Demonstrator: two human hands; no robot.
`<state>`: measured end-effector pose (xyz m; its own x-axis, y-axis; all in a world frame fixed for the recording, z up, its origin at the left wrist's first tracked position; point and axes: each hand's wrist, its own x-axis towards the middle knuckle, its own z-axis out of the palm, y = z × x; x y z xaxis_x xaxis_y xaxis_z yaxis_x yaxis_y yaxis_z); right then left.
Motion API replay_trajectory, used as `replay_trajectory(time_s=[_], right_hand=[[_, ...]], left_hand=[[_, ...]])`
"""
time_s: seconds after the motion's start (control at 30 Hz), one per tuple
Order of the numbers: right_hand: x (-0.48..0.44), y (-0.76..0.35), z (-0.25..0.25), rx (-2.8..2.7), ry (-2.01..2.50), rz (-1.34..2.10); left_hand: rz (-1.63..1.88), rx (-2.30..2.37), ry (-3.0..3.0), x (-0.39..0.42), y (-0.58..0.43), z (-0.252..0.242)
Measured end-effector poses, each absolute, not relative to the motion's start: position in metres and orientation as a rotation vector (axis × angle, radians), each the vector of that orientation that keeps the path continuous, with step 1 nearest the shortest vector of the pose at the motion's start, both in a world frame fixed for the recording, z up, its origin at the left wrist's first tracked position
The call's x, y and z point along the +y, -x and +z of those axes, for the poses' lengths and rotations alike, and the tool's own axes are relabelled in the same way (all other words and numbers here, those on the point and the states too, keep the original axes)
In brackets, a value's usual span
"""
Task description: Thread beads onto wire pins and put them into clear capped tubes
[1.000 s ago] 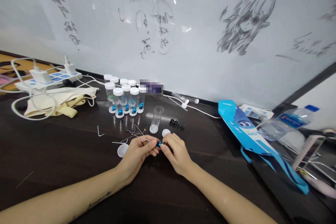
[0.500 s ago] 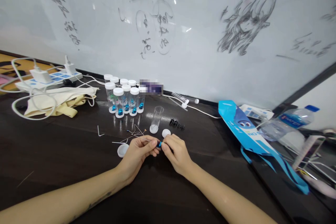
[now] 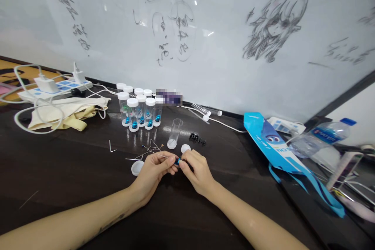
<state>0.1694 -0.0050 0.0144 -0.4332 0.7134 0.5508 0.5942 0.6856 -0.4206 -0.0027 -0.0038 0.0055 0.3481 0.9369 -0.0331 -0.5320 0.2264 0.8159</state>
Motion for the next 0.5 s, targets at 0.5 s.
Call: replay_trajectory(time_s=[0.5], right_hand=[[-0.007,-0.1686,0.0156,-2.116,0.888,0.287]], left_hand=[[1.108,0.6,-0.81,-0.0037,0.0026,0.0052]])
